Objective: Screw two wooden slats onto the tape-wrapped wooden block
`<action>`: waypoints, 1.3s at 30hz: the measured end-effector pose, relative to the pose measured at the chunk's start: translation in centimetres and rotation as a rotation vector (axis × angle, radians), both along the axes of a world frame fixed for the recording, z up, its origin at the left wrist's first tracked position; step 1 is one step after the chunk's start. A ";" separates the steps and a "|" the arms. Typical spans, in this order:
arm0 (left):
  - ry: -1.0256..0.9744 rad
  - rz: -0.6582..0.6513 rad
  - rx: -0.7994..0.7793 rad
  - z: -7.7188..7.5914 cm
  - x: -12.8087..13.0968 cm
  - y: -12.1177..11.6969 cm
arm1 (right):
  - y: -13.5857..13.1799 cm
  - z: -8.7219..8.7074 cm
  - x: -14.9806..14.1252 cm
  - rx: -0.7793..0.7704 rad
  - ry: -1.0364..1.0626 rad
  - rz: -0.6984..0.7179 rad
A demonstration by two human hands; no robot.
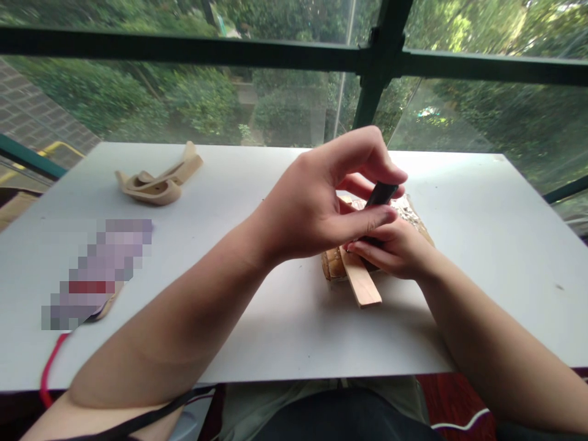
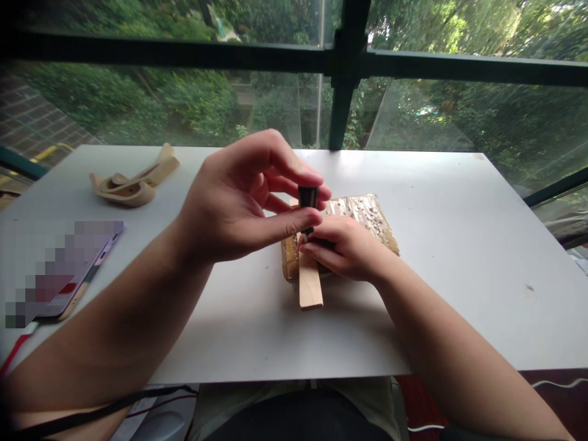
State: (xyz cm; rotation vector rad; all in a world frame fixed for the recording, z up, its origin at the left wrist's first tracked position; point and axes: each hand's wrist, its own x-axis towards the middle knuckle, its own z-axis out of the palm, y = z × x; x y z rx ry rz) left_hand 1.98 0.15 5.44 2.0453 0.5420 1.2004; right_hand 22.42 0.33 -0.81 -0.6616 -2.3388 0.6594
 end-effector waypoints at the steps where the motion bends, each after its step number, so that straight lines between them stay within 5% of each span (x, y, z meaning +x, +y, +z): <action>1: 0.000 0.004 0.012 -0.1 0.1 0.0 | 0.0 0.0 0.0 -0.005 -0.006 -0.012; 33: -0.029 -0.005 0.073 -0.5 -0.1 0.5 | -0.3 -0.4 -0.3 0.041 -0.033 -0.123; 39: -0.005 -0.037 -0.005 -0.4 -0.4 0.5 | -0.4 0.2 0.2 -0.096 0.024 0.006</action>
